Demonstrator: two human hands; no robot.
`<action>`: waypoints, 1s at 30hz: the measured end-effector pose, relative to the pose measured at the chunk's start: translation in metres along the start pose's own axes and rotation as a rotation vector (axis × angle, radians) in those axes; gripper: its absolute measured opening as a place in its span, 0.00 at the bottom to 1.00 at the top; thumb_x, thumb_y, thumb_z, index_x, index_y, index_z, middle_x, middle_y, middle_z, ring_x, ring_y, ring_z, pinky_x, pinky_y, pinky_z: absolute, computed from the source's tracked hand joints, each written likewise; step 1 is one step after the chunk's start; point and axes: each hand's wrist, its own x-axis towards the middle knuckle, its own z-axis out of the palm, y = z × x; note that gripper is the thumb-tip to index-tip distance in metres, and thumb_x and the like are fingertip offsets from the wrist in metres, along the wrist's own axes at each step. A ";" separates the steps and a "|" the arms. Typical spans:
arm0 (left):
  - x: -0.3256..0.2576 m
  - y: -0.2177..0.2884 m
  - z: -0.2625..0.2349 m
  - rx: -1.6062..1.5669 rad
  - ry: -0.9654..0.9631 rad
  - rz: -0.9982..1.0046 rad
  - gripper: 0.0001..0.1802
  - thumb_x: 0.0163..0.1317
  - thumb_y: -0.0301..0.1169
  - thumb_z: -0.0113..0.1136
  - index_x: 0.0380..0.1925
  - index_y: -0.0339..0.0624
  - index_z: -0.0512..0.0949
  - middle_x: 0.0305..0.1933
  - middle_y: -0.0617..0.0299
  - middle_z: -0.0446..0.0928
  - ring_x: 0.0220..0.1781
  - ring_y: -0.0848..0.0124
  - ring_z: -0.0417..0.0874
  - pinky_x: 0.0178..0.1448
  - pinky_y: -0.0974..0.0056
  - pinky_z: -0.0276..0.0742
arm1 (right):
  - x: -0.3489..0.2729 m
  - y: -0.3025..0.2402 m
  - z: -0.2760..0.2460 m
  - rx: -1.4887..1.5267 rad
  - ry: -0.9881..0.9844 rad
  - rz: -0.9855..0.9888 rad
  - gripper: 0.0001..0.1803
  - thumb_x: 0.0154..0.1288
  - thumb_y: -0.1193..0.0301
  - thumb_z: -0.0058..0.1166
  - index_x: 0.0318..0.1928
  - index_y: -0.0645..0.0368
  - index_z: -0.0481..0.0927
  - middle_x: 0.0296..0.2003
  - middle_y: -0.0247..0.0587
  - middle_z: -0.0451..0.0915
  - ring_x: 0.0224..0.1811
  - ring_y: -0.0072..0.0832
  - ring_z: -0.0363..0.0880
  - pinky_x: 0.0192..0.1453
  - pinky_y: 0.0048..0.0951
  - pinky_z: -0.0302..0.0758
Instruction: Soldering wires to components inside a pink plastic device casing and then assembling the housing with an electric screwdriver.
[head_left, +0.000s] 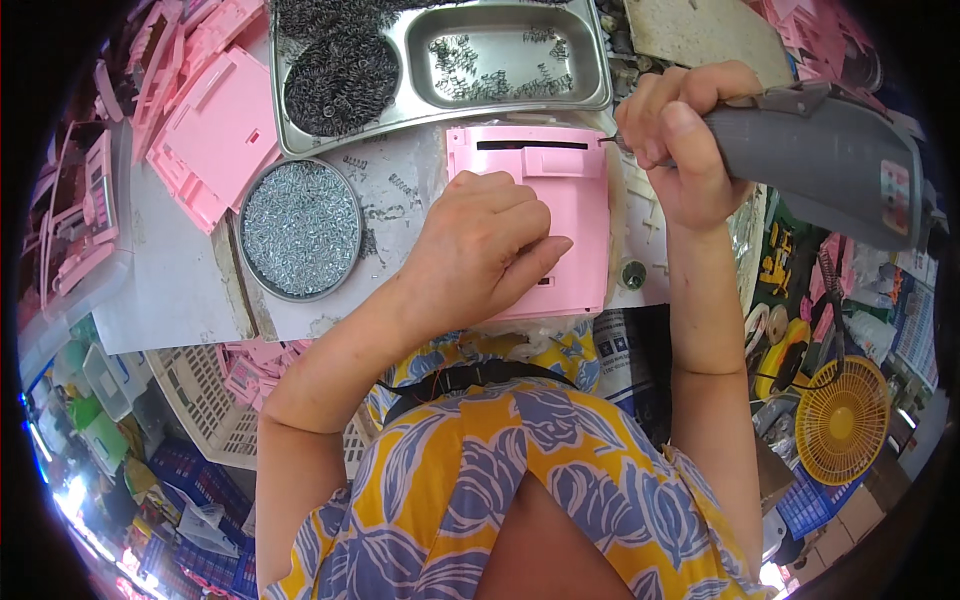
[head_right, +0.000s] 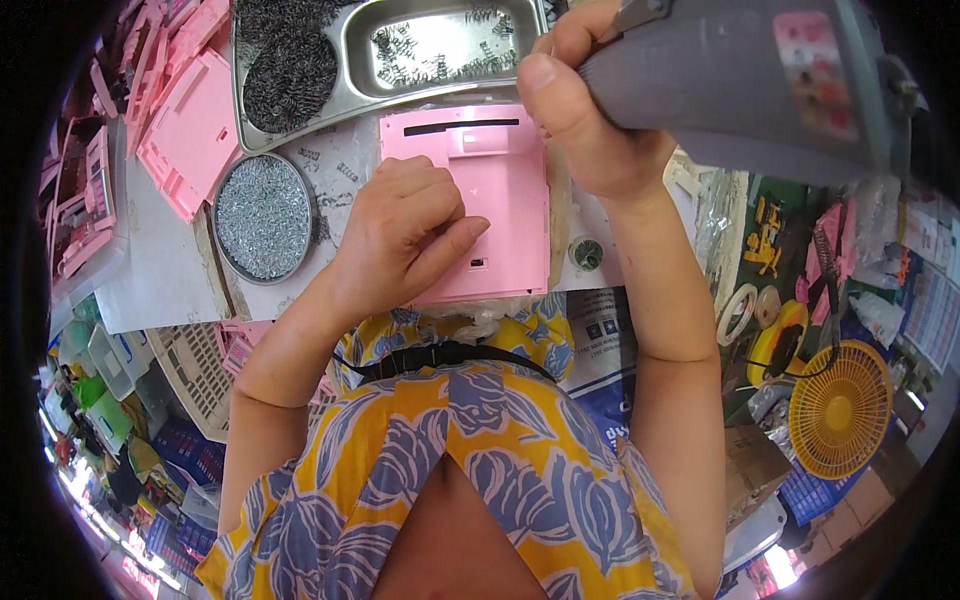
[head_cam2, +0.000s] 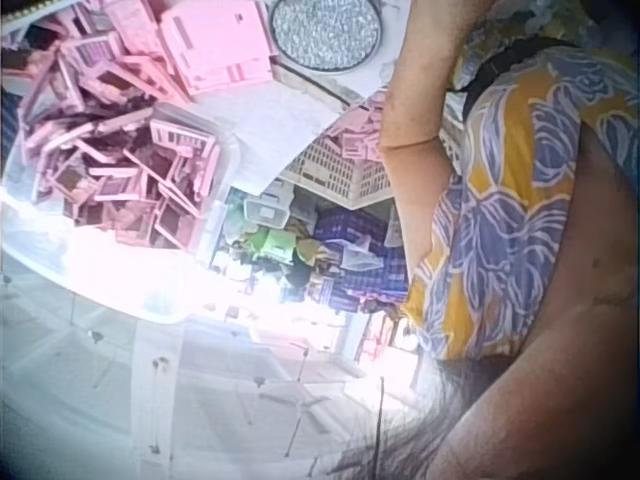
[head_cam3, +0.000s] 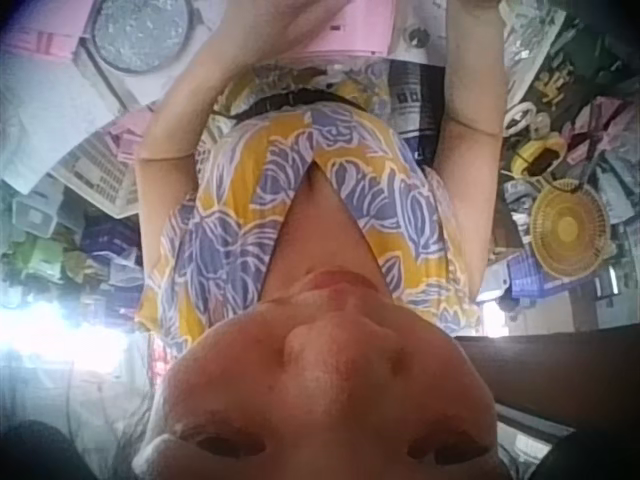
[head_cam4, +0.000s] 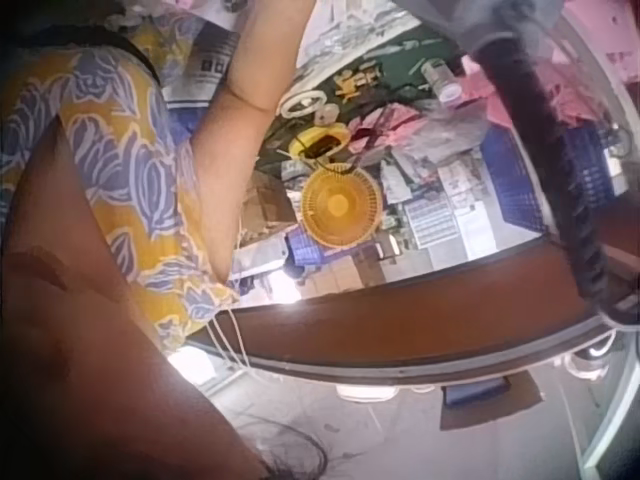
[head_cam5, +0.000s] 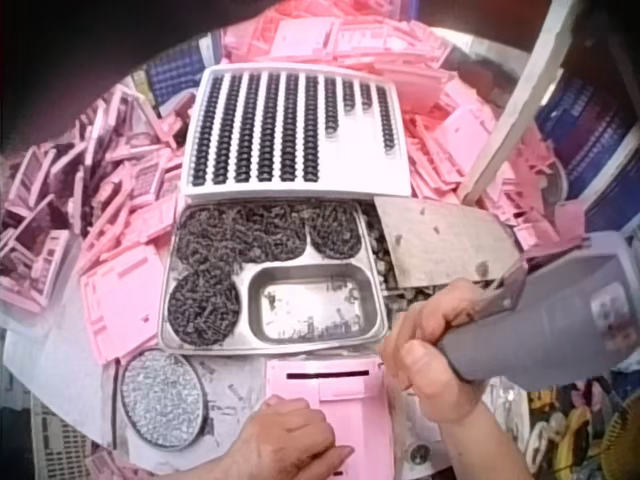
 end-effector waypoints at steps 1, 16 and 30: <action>0.000 0.000 -0.001 -0.018 0.007 -0.011 0.13 0.56 0.28 0.70 0.23 0.43 0.72 0.23 0.60 0.70 0.28 0.59 0.73 0.36 0.57 0.65 | 0.000 0.002 0.000 0.000 -0.007 -0.003 0.07 0.71 0.74 0.47 0.48 0.58 0.68 0.21 0.34 0.66 0.22 0.24 0.64 0.29 0.32 0.66; -0.012 0.004 -0.010 -0.085 0.166 -0.024 0.11 0.54 0.20 0.71 0.38 0.41 0.83 0.35 0.59 0.83 0.35 0.61 0.82 0.43 0.61 0.75 | 0.011 -0.067 0.057 0.194 -0.147 0.115 0.16 0.71 0.57 0.61 0.48 0.46 0.70 0.21 0.22 0.75 0.16 0.17 0.70 0.23 0.21 0.66; -0.098 -0.021 -0.109 0.711 0.105 -0.496 0.07 0.56 0.35 0.71 0.33 0.50 0.84 0.38 0.65 0.77 0.49 0.61 0.76 0.58 0.52 0.61 | 0.052 0.025 0.082 0.229 -0.109 0.042 0.07 0.70 0.73 0.48 0.46 0.57 0.69 0.21 0.33 0.65 0.20 0.23 0.60 0.28 0.30 0.65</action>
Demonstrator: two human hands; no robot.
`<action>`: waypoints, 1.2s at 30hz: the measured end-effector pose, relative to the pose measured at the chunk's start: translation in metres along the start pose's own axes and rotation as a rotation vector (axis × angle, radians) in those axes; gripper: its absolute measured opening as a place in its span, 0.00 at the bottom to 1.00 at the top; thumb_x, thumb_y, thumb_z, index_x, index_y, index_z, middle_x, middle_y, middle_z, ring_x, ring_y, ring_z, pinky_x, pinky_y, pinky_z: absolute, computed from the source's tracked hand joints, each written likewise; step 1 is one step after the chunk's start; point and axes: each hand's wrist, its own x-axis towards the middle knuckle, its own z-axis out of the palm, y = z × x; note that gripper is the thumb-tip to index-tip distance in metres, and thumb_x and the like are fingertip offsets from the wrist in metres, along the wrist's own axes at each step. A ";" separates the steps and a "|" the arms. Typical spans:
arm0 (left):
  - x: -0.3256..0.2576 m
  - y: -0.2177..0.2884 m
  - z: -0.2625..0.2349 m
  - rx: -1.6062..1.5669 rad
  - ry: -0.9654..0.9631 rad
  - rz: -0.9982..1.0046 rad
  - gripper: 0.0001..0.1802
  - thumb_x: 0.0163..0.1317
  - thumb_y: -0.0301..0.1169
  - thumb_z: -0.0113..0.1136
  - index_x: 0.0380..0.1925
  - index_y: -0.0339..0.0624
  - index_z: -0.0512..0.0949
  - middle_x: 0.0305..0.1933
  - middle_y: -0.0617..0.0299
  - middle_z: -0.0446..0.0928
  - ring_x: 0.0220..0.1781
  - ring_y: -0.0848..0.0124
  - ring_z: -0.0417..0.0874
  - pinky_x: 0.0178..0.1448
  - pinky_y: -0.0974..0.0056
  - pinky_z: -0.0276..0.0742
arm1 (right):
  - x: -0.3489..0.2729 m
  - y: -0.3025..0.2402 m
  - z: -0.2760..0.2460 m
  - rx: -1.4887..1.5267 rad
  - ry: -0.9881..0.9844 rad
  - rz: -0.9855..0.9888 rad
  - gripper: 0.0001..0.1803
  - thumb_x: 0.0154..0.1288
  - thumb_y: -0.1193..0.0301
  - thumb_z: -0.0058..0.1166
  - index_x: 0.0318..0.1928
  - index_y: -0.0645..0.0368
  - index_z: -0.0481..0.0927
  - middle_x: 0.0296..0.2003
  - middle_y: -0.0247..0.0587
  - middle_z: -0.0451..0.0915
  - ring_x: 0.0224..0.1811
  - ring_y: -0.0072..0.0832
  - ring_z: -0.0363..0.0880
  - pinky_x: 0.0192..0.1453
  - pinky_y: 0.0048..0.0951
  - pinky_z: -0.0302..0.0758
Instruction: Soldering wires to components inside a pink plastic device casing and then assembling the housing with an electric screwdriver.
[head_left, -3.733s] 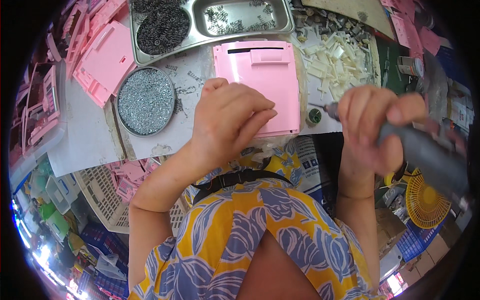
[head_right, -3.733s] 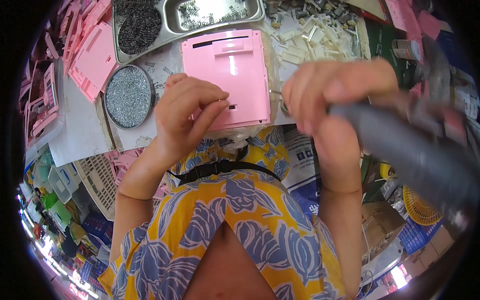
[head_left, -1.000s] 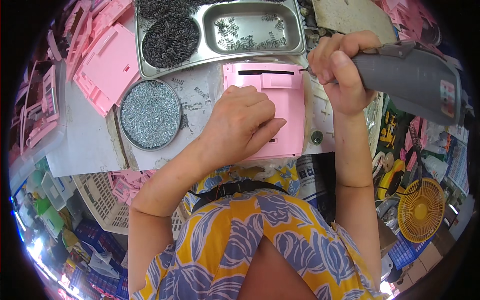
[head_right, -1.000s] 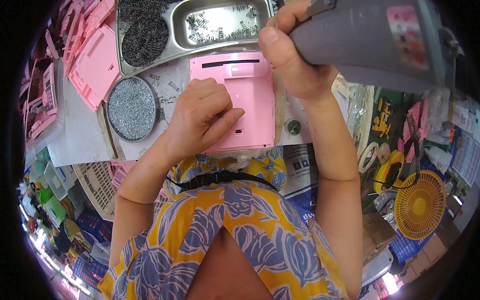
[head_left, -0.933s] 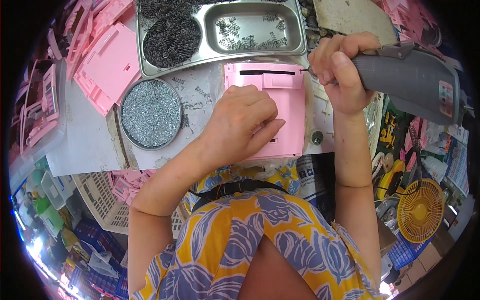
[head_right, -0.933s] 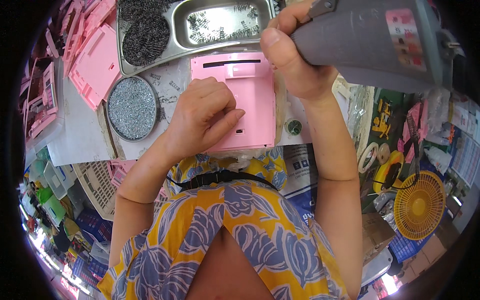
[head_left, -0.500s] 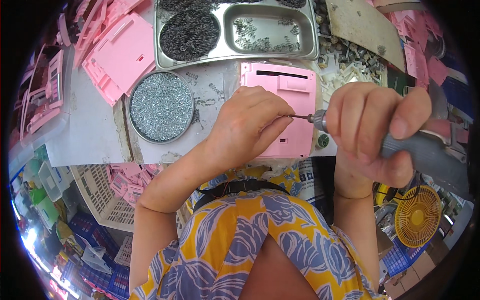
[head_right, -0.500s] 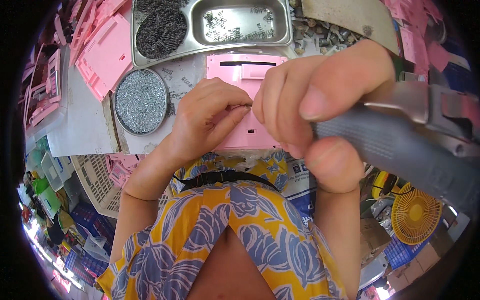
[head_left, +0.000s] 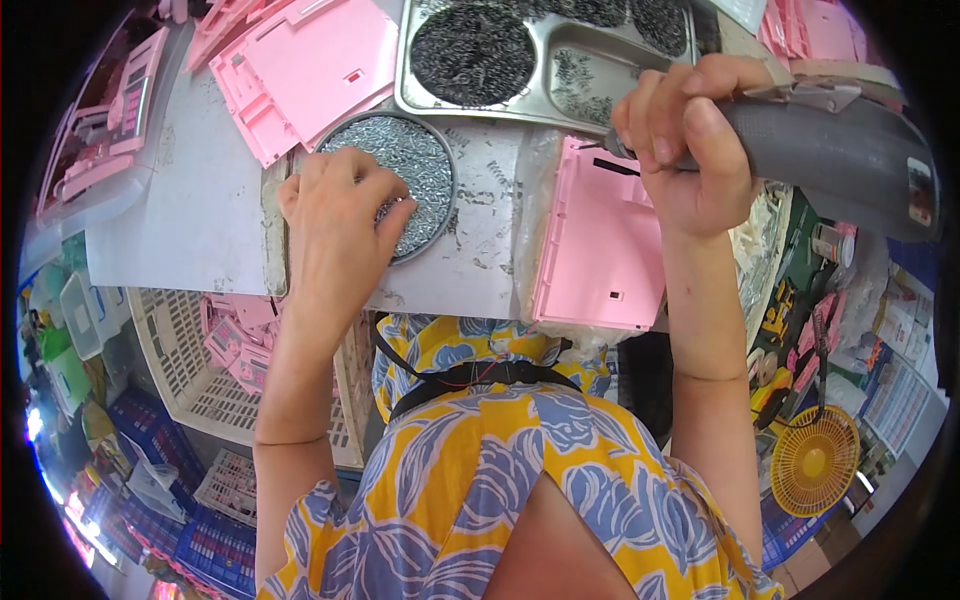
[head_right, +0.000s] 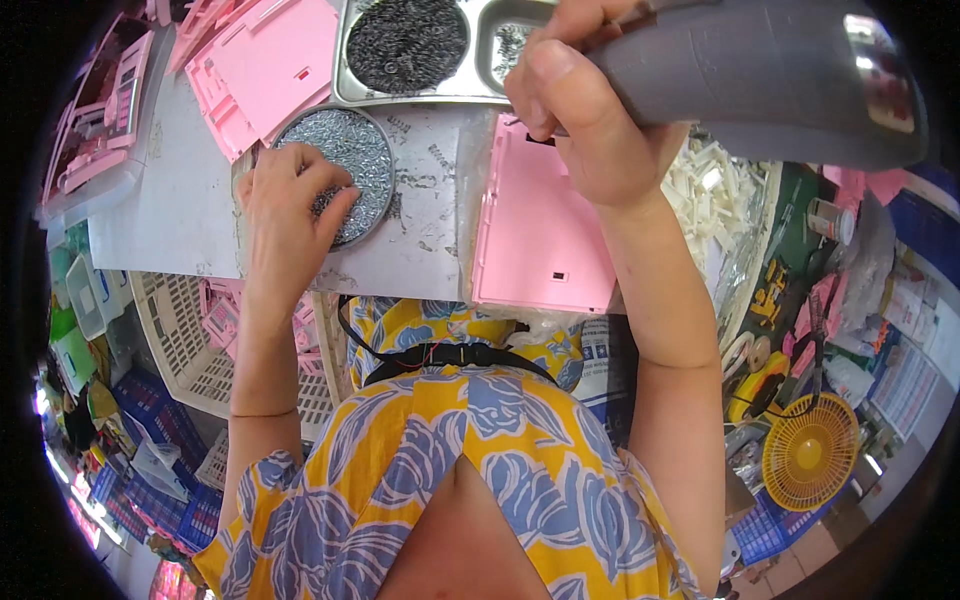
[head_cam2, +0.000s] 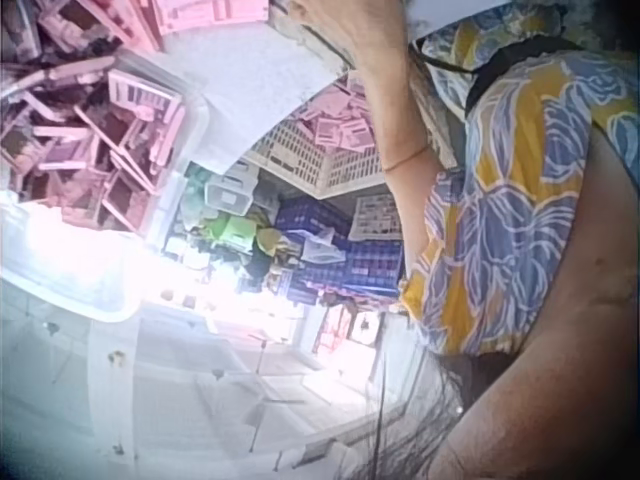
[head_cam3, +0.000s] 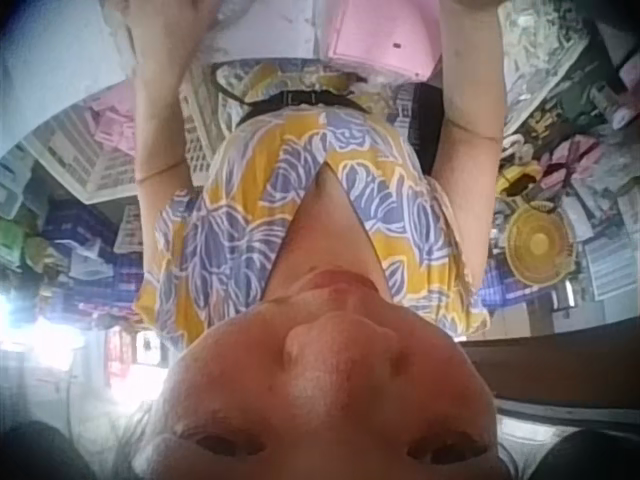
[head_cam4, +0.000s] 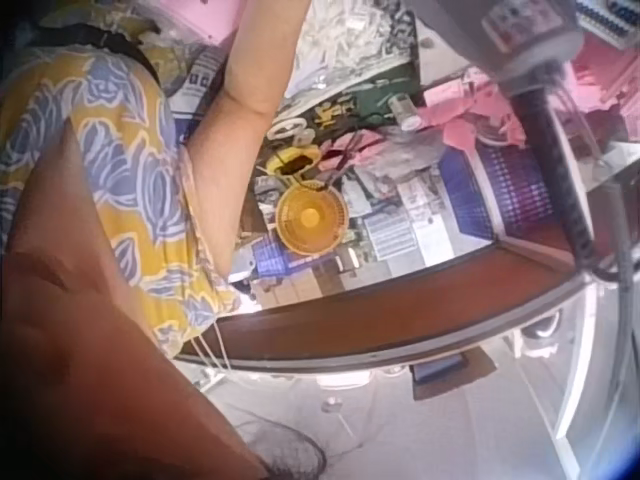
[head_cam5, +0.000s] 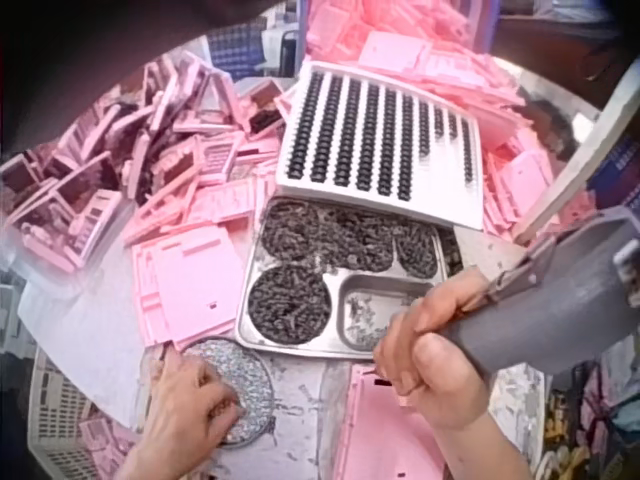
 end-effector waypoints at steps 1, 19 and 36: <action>-0.001 -0.001 0.000 -0.032 0.027 0.002 0.06 0.56 0.35 0.71 0.32 0.49 0.84 0.38 0.64 0.77 0.48 0.60 0.76 0.57 0.52 0.62 | 0.000 0.004 0.001 -0.021 -0.002 0.021 0.05 0.70 0.73 0.48 0.44 0.57 0.69 0.21 0.34 0.65 0.20 0.23 0.60 0.27 0.30 0.65; 0.017 0.038 0.008 -0.422 0.170 0.269 0.08 0.54 0.25 0.72 0.33 0.43 0.82 0.37 0.62 0.82 0.41 0.64 0.82 0.51 0.57 0.67 | 0.008 -0.056 0.026 0.023 -0.121 0.071 0.11 0.74 0.62 0.53 0.51 0.48 0.71 0.23 0.24 0.71 0.18 0.18 0.64 0.25 0.26 0.64; 0.012 0.060 0.009 -0.480 0.161 0.260 0.11 0.52 0.34 0.74 0.35 0.48 0.84 0.41 0.67 0.78 0.46 0.65 0.77 0.60 0.49 0.61 | -0.029 -0.056 0.062 -0.059 0.050 0.185 0.16 0.71 0.58 0.61 0.46 0.49 0.69 0.20 0.25 0.71 0.17 0.19 0.67 0.22 0.25 0.63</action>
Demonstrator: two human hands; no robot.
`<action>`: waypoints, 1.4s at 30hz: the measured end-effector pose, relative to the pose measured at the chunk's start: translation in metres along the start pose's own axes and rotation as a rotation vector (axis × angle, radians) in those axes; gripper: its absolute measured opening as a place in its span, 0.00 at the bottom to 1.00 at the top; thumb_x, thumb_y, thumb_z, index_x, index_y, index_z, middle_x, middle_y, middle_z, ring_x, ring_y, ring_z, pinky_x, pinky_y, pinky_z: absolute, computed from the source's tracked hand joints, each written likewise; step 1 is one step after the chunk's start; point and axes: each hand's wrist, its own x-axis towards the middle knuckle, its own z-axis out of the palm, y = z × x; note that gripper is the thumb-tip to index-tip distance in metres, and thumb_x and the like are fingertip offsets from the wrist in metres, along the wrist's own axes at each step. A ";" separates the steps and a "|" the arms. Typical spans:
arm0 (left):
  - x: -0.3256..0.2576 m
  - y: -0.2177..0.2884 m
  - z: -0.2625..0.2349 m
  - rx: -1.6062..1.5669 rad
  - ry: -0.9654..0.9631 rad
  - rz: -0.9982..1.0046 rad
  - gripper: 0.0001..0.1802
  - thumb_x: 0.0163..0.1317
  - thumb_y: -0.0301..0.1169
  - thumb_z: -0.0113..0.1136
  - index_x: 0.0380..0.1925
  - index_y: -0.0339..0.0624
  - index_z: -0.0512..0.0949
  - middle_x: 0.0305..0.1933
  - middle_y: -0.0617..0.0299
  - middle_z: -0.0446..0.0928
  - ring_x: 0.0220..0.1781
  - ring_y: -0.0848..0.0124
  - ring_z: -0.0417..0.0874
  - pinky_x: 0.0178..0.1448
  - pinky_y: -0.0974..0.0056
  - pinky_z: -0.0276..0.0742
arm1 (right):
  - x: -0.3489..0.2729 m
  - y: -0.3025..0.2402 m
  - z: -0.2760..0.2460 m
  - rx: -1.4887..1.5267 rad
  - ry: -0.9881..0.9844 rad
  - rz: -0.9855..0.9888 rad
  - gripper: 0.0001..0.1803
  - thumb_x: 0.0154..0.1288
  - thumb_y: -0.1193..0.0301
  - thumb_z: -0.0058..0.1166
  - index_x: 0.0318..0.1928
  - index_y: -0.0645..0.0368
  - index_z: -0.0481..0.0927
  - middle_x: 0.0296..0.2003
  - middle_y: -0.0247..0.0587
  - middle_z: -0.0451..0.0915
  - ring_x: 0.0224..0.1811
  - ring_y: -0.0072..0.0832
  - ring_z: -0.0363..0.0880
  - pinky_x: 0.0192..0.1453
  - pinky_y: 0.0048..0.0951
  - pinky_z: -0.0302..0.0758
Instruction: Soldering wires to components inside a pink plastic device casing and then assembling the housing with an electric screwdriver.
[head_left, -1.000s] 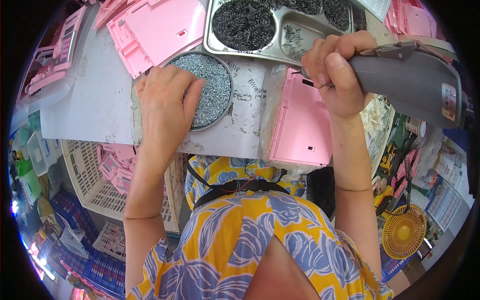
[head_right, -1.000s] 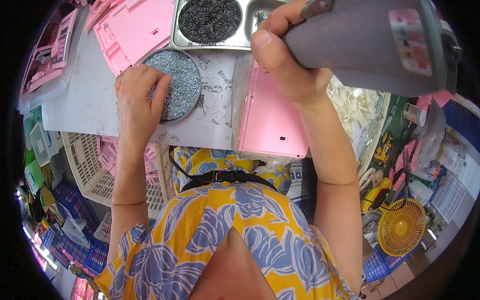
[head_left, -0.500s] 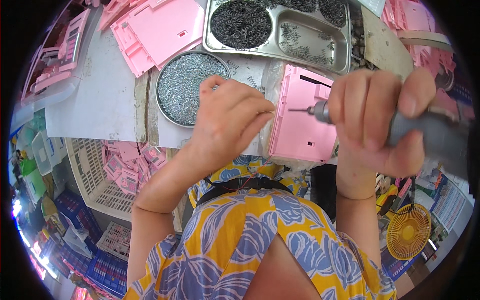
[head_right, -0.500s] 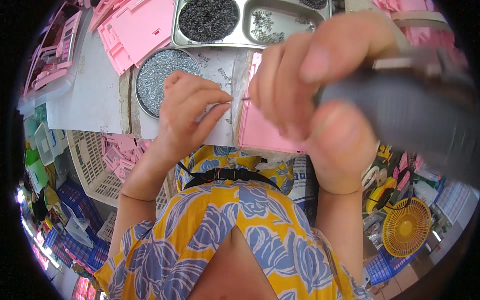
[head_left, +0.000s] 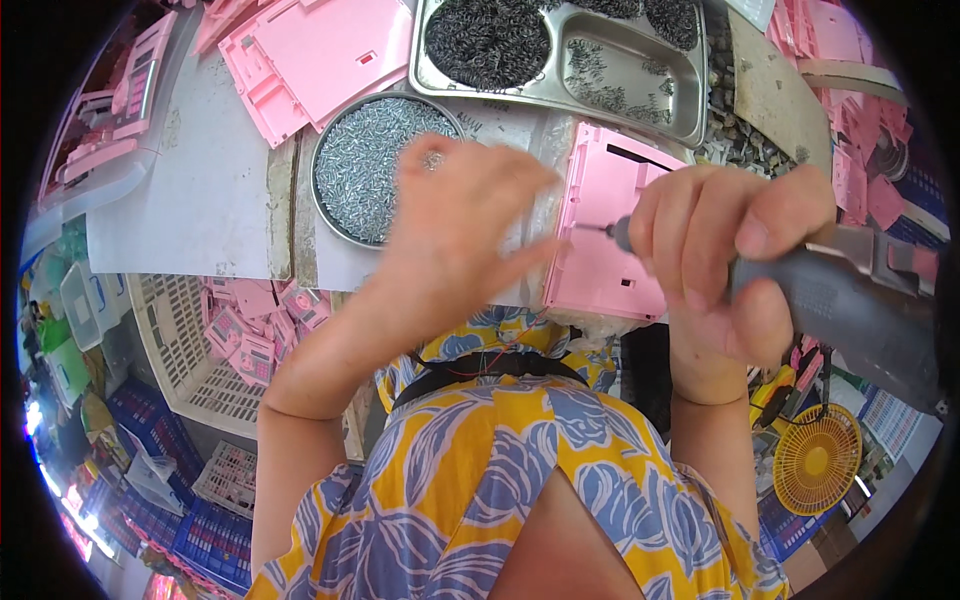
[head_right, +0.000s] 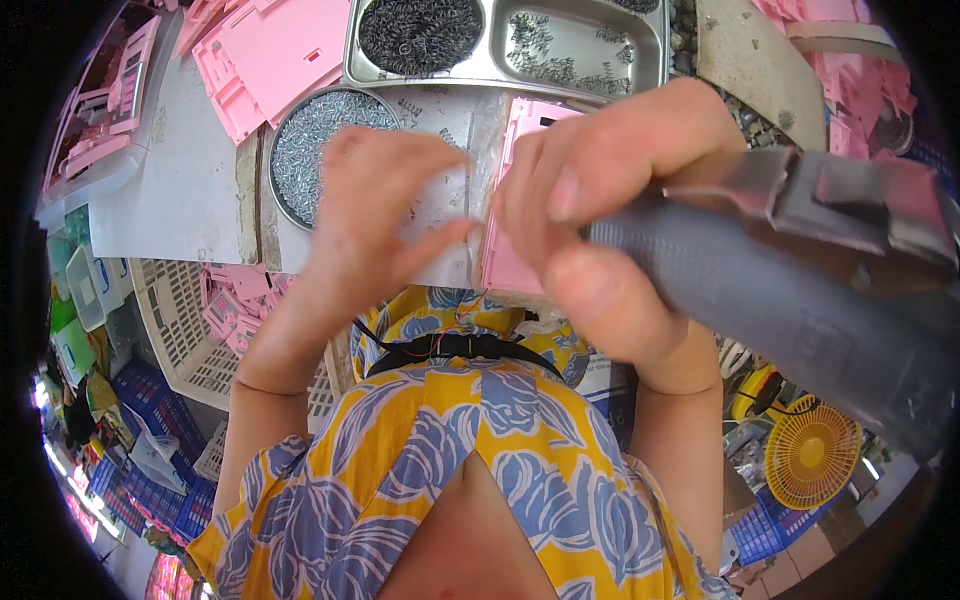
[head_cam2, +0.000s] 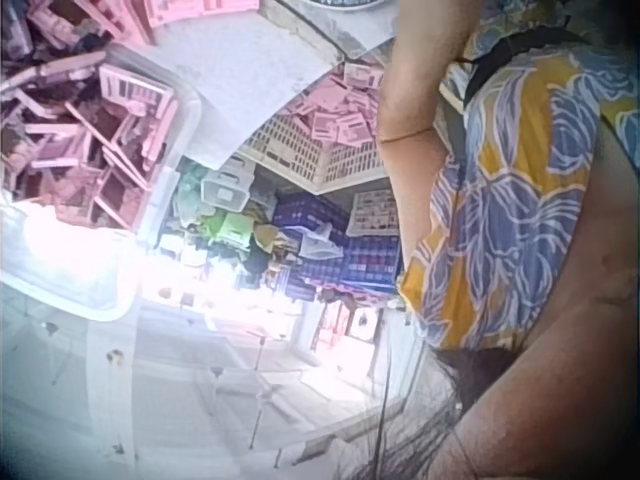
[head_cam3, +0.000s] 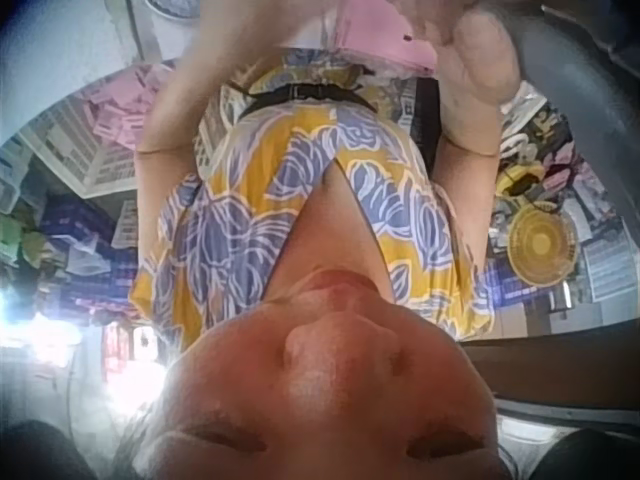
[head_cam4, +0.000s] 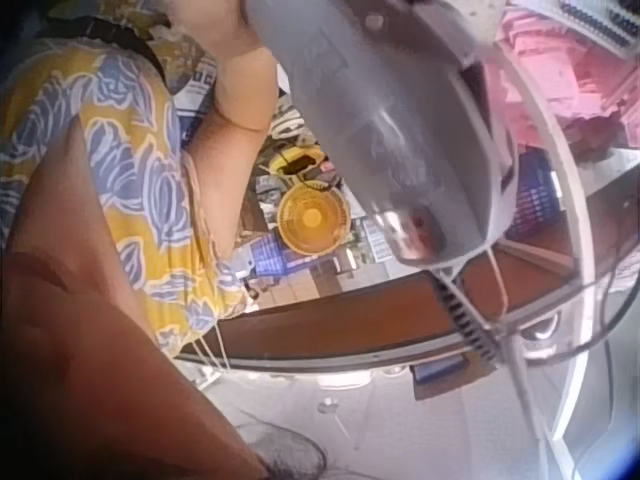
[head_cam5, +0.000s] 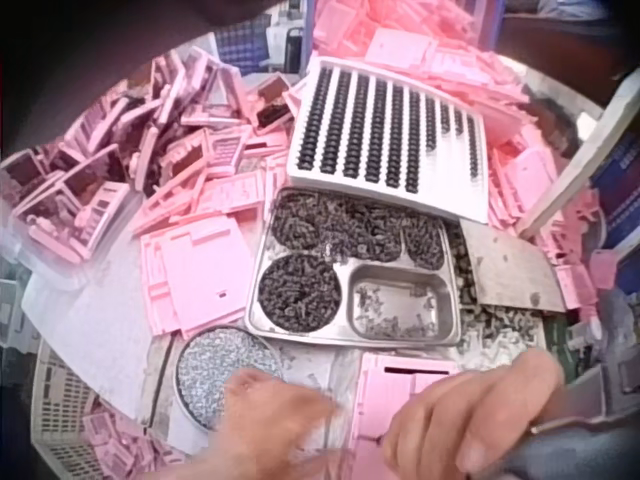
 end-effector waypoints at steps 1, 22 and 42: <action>0.001 -0.006 -0.007 0.144 -0.005 -0.068 0.10 0.53 0.35 0.74 0.35 0.49 0.84 0.41 0.67 0.78 0.47 0.64 0.77 0.60 0.48 0.60 | 0.000 0.000 -0.001 -0.032 0.025 0.001 0.16 0.71 0.59 0.61 0.46 0.50 0.69 0.19 0.25 0.70 0.17 0.20 0.66 0.22 0.25 0.63; -0.018 -0.048 -0.022 0.298 0.059 -0.048 0.03 0.59 0.32 0.70 0.31 0.50 0.84 0.33 0.71 0.82 0.40 0.67 0.80 0.54 0.52 0.62 | 0.014 0.035 -0.020 -0.107 -0.203 -0.036 0.15 0.71 0.64 0.62 0.48 0.54 0.70 0.19 0.30 0.71 0.16 0.19 0.65 0.20 0.24 0.61; -0.087 0.027 0.027 -0.053 -0.466 -0.225 0.10 0.65 0.37 0.64 0.31 0.43 0.80 0.28 0.54 0.82 0.31 0.51 0.84 0.36 0.49 0.78 | -0.056 -0.002 0.015 0.202 -0.061 0.101 0.15 0.65 0.72 0.63 0.44 0.55 0.69 0.22 0.32 0.72 0.22 0.24 0.69 0.30 0.29 0.68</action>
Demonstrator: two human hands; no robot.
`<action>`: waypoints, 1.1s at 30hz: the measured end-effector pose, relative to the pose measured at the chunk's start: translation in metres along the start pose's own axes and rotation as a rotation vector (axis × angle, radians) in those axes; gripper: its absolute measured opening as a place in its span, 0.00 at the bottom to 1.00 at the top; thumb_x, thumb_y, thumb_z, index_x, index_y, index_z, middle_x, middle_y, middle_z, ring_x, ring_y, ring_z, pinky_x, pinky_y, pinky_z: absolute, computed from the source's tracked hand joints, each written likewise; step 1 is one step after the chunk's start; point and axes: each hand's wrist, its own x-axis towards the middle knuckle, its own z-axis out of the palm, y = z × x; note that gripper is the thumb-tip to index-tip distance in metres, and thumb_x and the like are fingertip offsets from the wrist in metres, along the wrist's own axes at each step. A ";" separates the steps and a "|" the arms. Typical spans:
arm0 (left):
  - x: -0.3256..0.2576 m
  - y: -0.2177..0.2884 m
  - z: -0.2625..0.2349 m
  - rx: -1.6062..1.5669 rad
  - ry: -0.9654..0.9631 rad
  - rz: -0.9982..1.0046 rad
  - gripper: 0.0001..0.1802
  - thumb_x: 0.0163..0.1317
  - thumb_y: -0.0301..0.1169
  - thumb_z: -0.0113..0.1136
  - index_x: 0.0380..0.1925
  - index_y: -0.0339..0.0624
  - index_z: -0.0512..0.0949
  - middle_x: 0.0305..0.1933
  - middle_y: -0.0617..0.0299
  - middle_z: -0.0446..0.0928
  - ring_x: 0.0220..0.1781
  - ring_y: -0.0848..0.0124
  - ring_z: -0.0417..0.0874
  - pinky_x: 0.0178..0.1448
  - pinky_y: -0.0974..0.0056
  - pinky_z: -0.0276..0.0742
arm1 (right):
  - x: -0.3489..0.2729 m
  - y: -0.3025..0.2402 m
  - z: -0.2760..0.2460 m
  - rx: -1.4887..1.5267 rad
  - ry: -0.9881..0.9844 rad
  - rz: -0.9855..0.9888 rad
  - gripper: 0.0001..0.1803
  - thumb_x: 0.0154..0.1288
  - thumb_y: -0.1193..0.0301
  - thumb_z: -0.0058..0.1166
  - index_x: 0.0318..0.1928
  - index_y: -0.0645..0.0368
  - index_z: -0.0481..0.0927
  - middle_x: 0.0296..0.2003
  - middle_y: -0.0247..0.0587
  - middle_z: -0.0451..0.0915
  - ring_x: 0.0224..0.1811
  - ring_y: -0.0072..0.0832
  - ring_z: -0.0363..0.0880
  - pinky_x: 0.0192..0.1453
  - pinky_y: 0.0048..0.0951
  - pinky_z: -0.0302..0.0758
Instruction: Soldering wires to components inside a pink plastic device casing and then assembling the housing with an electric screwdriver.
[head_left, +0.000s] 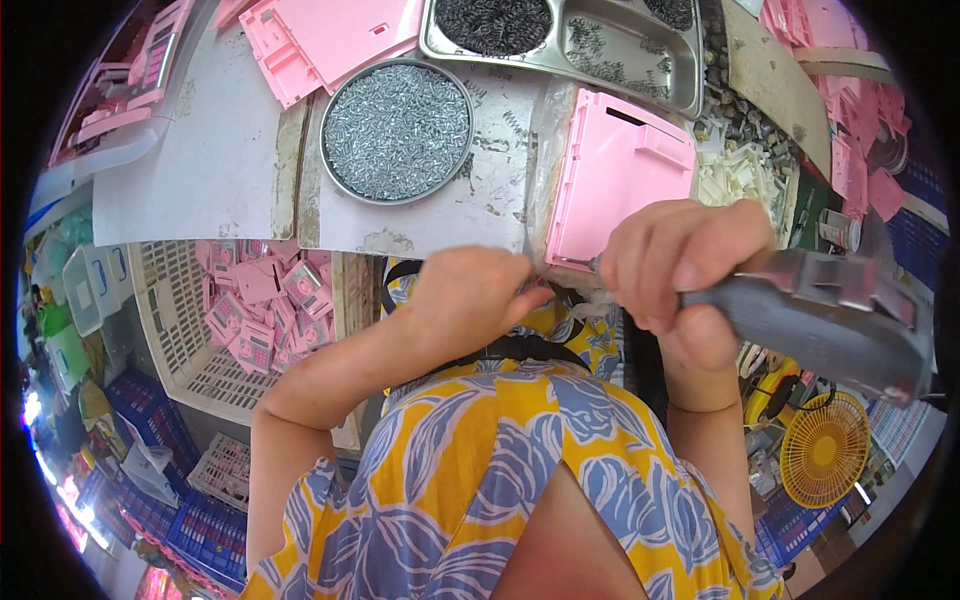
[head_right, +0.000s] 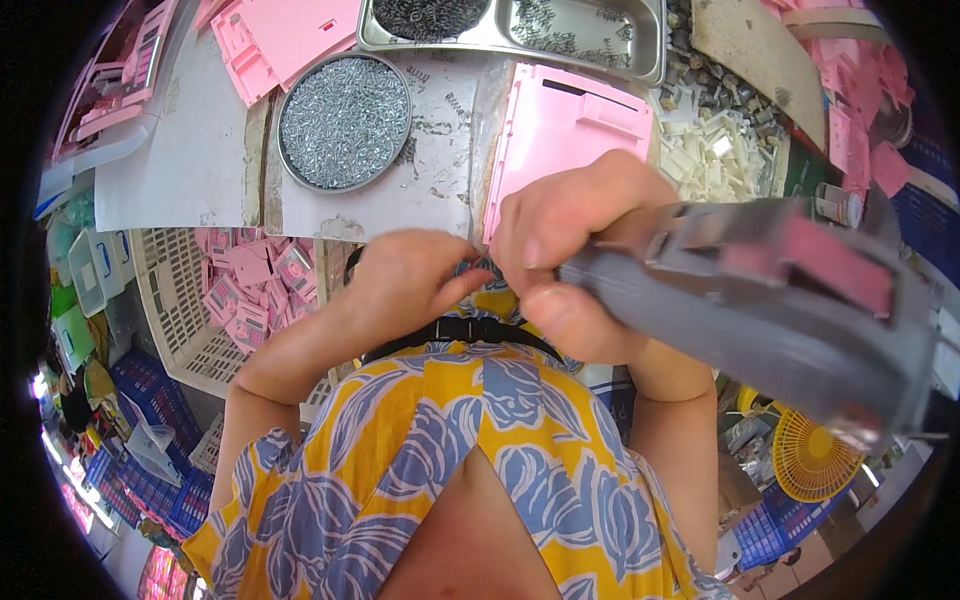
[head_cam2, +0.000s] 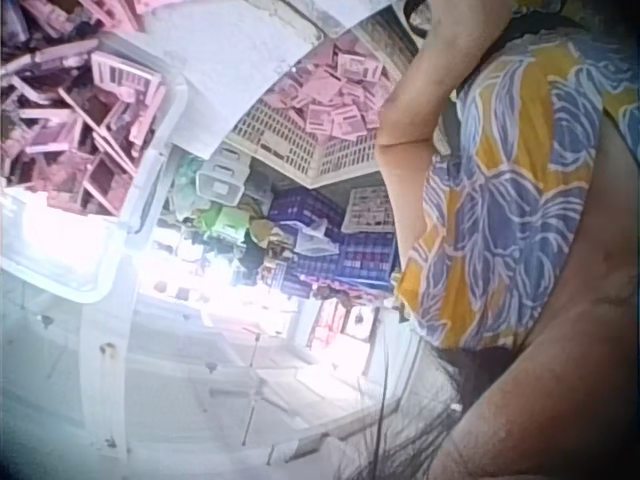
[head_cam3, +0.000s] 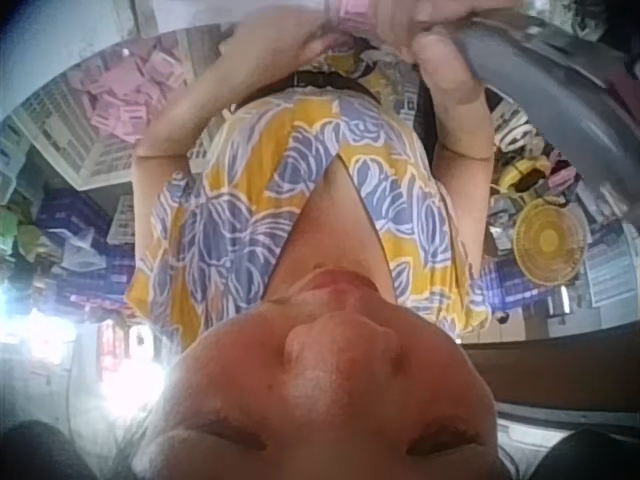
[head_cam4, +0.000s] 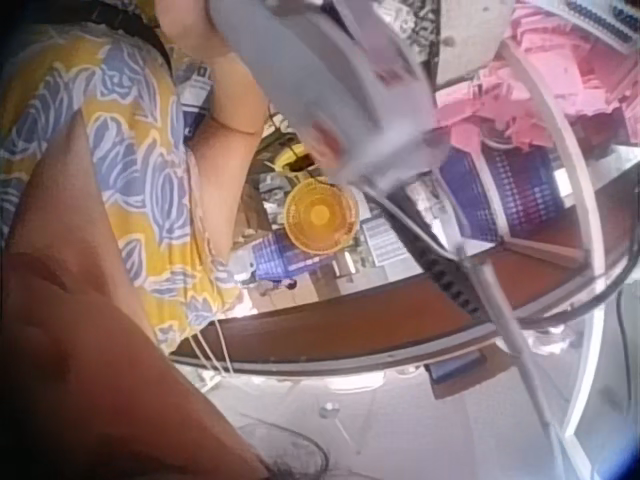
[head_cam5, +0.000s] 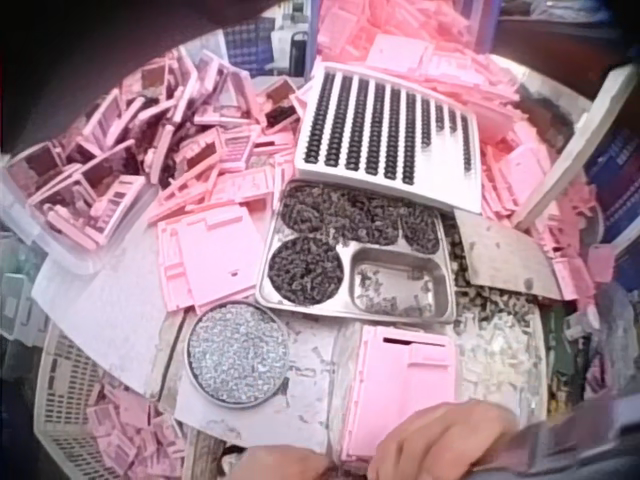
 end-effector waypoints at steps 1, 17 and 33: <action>-0.001 0.000 0.008 0.018 -0.078 0.008 0.12 0.67 0.39 0.62 0.31 0.42 0.80 0.27 0.52 0.82 0.30 0.49 0.84 0.34 0.49 0.79 | -0.002 0.001 0.000 -0.023 -0.007 0.007 0.15 0.64 0.74 0.63 0.44 0.56 0.69 0.22 0.33 0.72 0.22 0.25 0.69 0.29 0.30 0.69; 0.033 0.040 -0.049 0.252 -0.574 0.329 0.06 0.59 0.31 0.60 0.28 0.43 0.83 0.29 0.53 0.84 0.32 0.56 0.88 0.34 0.49 0.81 | 0.009 -0.012 -0.026 -0.031 0.023 -0.093 0.14 0.67 0.63 0.64 0.44 0.54 0.73 0.18 0.27 0.72 0.16 0.22 0.68 0.23 0.27 0.66; 0.192 0.009 -0.052 0.129 0.358 0.489 0.18 0.65 0.40 0.64 0.50 0.42 0.82 0.47 0.49 0.84 0.53 0.51 0.84 0.58 0.49 0.79 | -0.006 -0.111 -0.087 -0.062 -0.149 -0.201 0.27 0.76 0.59 0.48 0.67 0.62 0.70 0.27 0.25 0.69 0.26 0.17 0.64 0.37 0.24 0.64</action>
